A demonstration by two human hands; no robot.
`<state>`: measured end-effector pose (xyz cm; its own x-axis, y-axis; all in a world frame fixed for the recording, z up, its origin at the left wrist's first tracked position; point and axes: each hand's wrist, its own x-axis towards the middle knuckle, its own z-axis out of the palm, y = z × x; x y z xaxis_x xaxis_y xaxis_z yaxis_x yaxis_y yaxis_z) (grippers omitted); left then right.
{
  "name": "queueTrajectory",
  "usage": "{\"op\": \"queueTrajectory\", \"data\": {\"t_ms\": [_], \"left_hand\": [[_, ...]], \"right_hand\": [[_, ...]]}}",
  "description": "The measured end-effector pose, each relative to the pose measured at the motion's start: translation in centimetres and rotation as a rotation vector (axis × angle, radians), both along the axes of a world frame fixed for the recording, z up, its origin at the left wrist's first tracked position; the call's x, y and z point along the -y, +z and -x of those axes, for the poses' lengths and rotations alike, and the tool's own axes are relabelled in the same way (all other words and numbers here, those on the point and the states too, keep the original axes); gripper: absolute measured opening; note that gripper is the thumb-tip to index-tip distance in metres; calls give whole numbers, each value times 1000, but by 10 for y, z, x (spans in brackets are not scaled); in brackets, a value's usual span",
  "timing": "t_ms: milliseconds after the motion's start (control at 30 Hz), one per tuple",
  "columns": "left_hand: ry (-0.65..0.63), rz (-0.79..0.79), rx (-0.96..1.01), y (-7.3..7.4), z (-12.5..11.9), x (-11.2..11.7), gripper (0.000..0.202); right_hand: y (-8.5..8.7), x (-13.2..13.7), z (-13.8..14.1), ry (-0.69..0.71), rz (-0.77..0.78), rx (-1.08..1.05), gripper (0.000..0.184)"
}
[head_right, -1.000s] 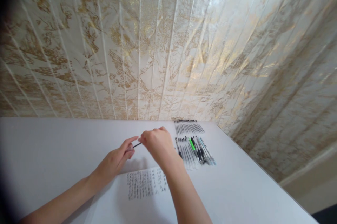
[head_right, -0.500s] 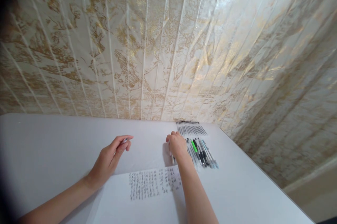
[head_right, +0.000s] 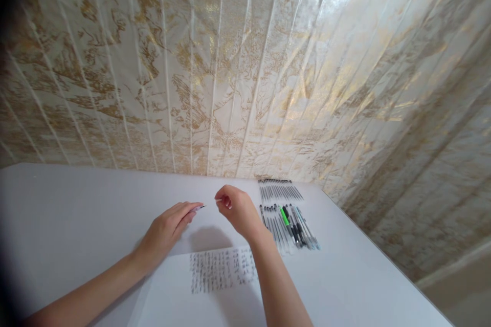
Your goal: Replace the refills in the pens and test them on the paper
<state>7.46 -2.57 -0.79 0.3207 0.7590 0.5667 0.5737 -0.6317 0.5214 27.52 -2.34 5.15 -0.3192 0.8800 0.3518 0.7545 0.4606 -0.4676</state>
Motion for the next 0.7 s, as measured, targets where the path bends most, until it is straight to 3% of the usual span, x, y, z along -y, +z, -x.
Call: {"op": "queueTrajectory", "data": {"t_ms": [100,700], "left_hand": [[6,-11,-9,-1,1,-1,28],[-52,18,-13,-2,2,0,29]], "right_hand": [[9,9,13,95,-41,-89,11],[-3,9,26,97,14,-92,8]]}}
